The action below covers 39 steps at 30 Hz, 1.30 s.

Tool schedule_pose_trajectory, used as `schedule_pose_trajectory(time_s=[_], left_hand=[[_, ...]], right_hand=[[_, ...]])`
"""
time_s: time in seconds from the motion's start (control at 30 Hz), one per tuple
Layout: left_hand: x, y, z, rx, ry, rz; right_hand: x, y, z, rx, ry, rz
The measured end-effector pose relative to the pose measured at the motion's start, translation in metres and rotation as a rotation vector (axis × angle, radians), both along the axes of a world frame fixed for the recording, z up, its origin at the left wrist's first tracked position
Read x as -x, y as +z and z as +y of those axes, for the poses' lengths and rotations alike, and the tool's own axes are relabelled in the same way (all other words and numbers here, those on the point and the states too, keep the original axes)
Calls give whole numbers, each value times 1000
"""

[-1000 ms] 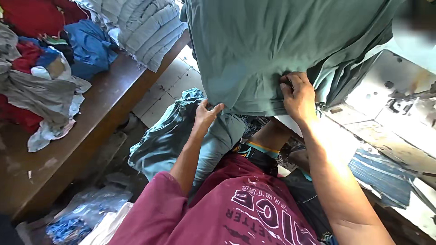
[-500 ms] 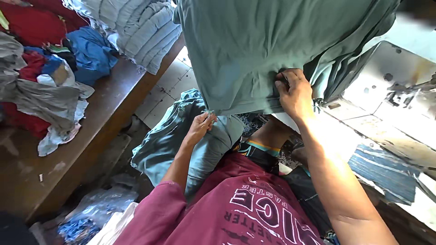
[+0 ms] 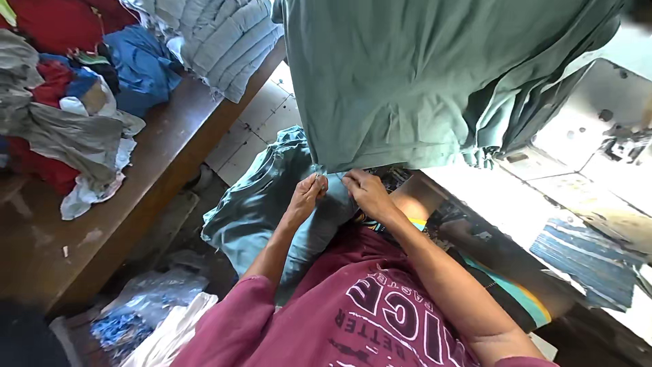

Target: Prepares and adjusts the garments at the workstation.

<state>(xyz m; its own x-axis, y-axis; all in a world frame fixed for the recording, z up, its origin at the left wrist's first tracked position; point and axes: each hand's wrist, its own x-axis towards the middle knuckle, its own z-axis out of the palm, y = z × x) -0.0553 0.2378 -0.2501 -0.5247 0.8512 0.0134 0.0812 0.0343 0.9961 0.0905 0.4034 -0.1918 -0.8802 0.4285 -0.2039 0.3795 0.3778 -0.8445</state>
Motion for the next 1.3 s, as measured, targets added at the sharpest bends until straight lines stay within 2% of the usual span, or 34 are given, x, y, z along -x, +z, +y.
schedule_pose_trajectory(time_s=[0.1, 0.23, 0.33, 0.53, 0.7, 0.9, 1.07, 1.3], left_hand=[[-4, -2, 1, -36, 15, -19], [-8, -4, 4, -13, 33, -45], [-8, -5, 4, -2, 31, -47], [-11, -7, 4, 10, 13, 7], [-15, -5, 4, 33, 38, 47], [-17, -6, 5, 38, 43, 55], [-21, -3, 6, 79, 49, 169], [-29, -7, 6, 212, 2, 307]], right_hand=[[15, -7, -3, 56, 29, -3], [27, -3, -8, 15, 34, -4], [28, -5, -10, -49, 6, 21], [30, -1, -9, 6, 8, 2], [35, 11, -14, -102, -15, 9], [29, 7, -8, -117, 4, -12], [35, 16, -11, -129, 29, 17], [25, 5, 2, -139, 15, 12]])
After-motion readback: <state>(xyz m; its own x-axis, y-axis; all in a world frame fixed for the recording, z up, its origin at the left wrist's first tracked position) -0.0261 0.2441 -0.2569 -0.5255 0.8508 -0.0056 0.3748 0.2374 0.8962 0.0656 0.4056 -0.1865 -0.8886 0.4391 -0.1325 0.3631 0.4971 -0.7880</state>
